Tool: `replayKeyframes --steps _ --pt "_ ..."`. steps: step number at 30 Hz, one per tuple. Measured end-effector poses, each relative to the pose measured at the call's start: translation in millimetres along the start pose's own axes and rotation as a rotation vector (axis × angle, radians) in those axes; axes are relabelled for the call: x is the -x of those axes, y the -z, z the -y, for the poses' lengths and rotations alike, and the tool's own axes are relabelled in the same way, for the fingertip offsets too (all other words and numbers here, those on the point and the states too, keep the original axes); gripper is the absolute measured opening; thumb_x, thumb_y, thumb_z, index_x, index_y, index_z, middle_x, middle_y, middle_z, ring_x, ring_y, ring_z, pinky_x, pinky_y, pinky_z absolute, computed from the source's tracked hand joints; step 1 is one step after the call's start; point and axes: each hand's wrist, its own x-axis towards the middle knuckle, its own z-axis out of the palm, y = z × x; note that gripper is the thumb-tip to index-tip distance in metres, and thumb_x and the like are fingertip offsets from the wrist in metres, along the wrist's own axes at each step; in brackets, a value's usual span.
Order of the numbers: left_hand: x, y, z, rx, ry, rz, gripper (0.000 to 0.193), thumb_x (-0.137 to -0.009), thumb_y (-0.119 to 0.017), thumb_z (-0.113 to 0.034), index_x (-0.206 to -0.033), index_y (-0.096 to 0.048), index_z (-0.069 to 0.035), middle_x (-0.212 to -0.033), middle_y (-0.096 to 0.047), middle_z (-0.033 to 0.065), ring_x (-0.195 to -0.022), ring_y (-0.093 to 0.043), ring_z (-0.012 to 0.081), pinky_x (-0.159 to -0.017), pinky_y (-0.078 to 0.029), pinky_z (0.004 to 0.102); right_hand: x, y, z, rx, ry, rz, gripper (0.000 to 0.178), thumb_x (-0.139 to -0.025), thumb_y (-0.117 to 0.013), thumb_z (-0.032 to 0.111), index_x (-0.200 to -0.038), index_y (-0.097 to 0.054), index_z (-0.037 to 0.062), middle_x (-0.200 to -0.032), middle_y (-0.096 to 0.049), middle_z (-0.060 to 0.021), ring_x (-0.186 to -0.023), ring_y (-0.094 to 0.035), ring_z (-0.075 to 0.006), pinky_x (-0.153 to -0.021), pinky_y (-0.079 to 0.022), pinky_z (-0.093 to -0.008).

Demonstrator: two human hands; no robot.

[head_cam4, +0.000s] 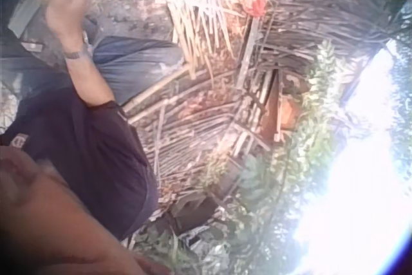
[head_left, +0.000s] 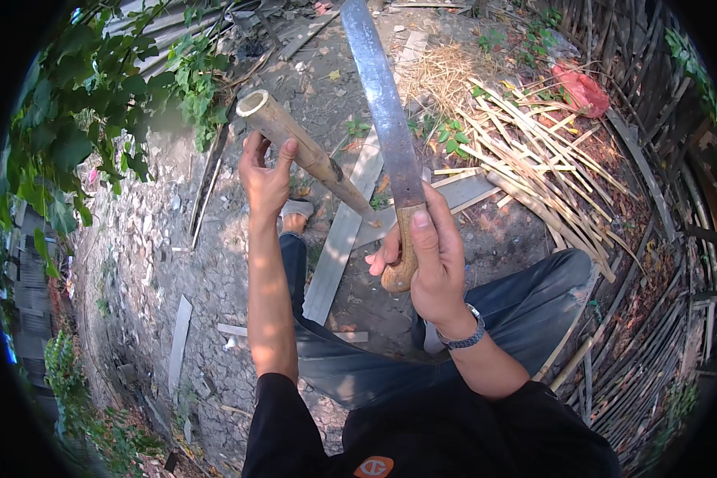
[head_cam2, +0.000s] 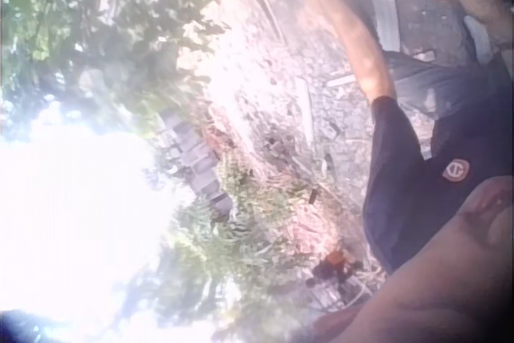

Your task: The person sits on the ground and uses a machete and a wooden stick to split a piece of bamboo into thin strips. They repeatedly strike the machete blade with the stick to drive it through the bamboo, separating it into smaller pieces.

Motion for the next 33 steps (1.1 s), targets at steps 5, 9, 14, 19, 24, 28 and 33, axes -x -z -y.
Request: replayKeyframes --steps 5,9,14,19,24,28,33 --pt "-3.4 -7.2 -2.4 0.063 0.037 -0.029 0.052 -0.089 -0.083 -0.028 -0.124 -0.062 0.005 -0.114 -0.065 0.01 -0.105 -0.063 0.0194 -0.094 -0.05 0.0324 0.2 31.1 -41.4 -0.537 -0.608 -0.034 0.025 -0.106 -0.054 0.024 -0.124 -0.05 0.0069 -0.073 -0.055 -0.0009 -0.054 -0.054 -0.0099 -0.058 -0.055 -0.0309" --pt "-5.0 -11.0 -4.1 0.043 -0.063 -0.046 0.053 -0.089 -0.084 -0.027 -0.125 -0.062 0.005 -0.113 -0.066 0.01 -0.104 -0.063 0.0196 -0.094 -0.05 0.0332 -2.7 48.8 -49.2 -0.411 -0.764 0.05 0.018 -0.099 -0.064 0.022 -0.109 -0.052 0.0132 -0.065 -0.05 0.0033 -0.051 -0.051 -0.007 -0.05 -0.048 -0.0252" --pt "-3.1 -7.8 -3.9 0.065 0.032 -0.043 0.053 -0.089 -0.083 -0.025 -0.126 -0.061 0.006 -0.114 -0.068 0.0105 -0.105 -0.063 0.0192 -0.094 -0.05 0.0328 -34.8 26.5 -21.6 -0.279 -0.452 0.102 0.018 -0.102 -0.058 0.019 -0.09 -0.048 0.0097 -0.057 -0.047 -0.0013 -0.043 -0.049 -0.0118 -0.038 -0.042 -0.0254" --pt "-1.7 -16.8 -3.6 0.149 0.019 -0.043 0.051 -0.091 -0.082 -0.022 -0.127 -0.061 0.006 -0.116 -0.068 0.0106 -0.108 -0.062 0.0195 -0.097 -0.048 0.0333 -39.1 32.5 -69.5 -0.056 -0.631 0.314 0.024 -0.1 -0.06 0.024 -0.085 -0.051 0.0074 -0.056 -0.048 0.0001 -0.042 -0.047 -0.0088 -0.04 -0.04 -0.0251" --pt "-3.7 -2.2 2.6 0.226 0.034 -0.143 0.054 -0.091 -0.081 -0.02 -0.131 -0.057 0.007 -0.118 -0.067 0.0125 -0.11 -0.061 0.0198 -0.099 -0.047 0.0337 17.1 137.1 -211.1 -0.372 -1.448 -0.222 0.022 -0.096 -0.062 0.024 -0.082 -0.05 0.0122 -0.06 -0.046 0.0021 -0.043 -0.048 -0.0143 -0.041 -0.04 -0.0285" --pt "0.3 15.7 8.9 0.196 0.053 -0.123 0.052 -0.092 -0.081 -0.021 -0.13 -0.057 0.007 -0.121 -0.066 0.0131 -0.113 -0.061 0.0201 -0.1 -0.046 0.0333 -16.2 110.0 -143.2 -0.184 -1.062 -0.087 0.027 -0.097 -0.058 0.025 -0.078 -0.045 0.0132 -0.055 -0.043 0.0035 -0.041 -0.047 -0.0114 -0.037 -0.039 -0.0302" --pt "2.2 18.1 9.4 0.169 0.077 -0.092 0.052 -0.093 -0.079 -0.024 -0.13 -0.058 0.006 -0.122 -0.066 0.0126 -0.113 -0.061 0.0198 -0.102 -0.045 0.0346 -72.4 23.3 -59.6 0.016 -0.399 0.223 0.028 -0.099 -0.056 0.024 -0.076 -0.046 0.0108 -0.055 -0.045 -0.0008 -0.04 -0.048 -0.0118 -0.037 -0.042 -0.0289"
